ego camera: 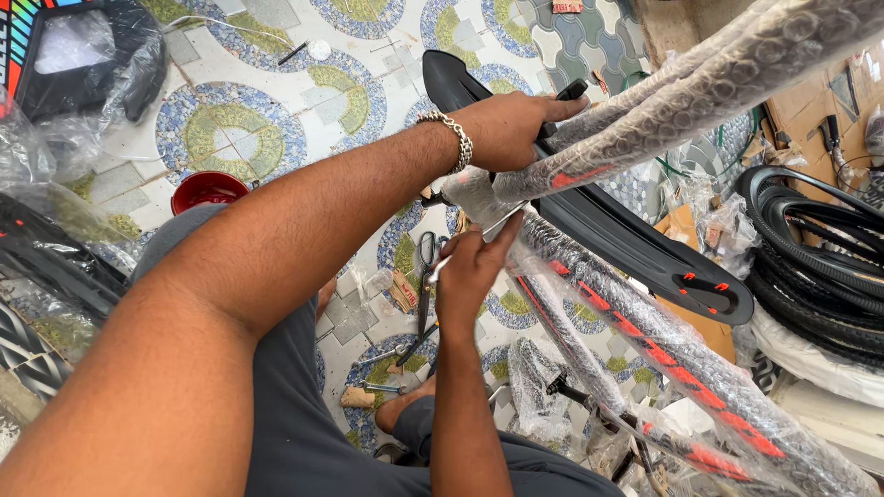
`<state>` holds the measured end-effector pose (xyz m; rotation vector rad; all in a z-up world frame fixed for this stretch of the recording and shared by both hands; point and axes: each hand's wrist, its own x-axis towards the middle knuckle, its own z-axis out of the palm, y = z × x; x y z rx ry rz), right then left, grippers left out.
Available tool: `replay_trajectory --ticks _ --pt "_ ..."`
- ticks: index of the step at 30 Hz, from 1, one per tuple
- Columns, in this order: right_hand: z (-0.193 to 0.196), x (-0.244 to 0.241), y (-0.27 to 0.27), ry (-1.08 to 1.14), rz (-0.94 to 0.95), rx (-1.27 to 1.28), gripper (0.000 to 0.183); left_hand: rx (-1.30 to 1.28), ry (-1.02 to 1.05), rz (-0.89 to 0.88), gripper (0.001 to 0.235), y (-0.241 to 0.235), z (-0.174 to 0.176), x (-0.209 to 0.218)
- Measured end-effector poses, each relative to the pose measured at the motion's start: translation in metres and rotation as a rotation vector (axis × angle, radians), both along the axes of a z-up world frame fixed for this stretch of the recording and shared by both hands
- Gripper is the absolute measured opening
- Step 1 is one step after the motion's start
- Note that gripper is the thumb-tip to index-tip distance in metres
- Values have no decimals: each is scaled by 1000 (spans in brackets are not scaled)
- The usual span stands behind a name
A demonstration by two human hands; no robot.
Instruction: The person is assembling a bicycle, specifically tightening a bolt on the handlebar stem using a wrench. The bicycle frame is wrapped in protective bubble wrap, and various tools are scattered on the floor nearby.
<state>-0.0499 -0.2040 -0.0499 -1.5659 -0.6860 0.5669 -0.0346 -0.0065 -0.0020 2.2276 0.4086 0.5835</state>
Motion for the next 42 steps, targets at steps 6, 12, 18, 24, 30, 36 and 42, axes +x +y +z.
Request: replay_trajectory --ticks 6,12,18,24,30,36,42 --pt "-40 39 -21 -365 153 -139 73 -75 62 -13 86 -3 13 -8" --pt "-58 55 -16 -664 159 -163 74 -92 59 -7 84 -2 13 -6" --pt "1 52 -13 255 101 0 74 -60 51 -15 87 -5 17 -8" --pt "47 47 -6 488 24 -66 60 -94 71 7 85 -5 14 -12" --pt "42 40 -2 693 -67 131 38 -13 -42 5 92 -1 -1 -2" --pt "33 33 0 504 -68 11 58 -61 45 -6 88 0 9 -6" --pt "-20 22 -18 -298 120 -146 77 -55 142 11 90 0 14 -1"
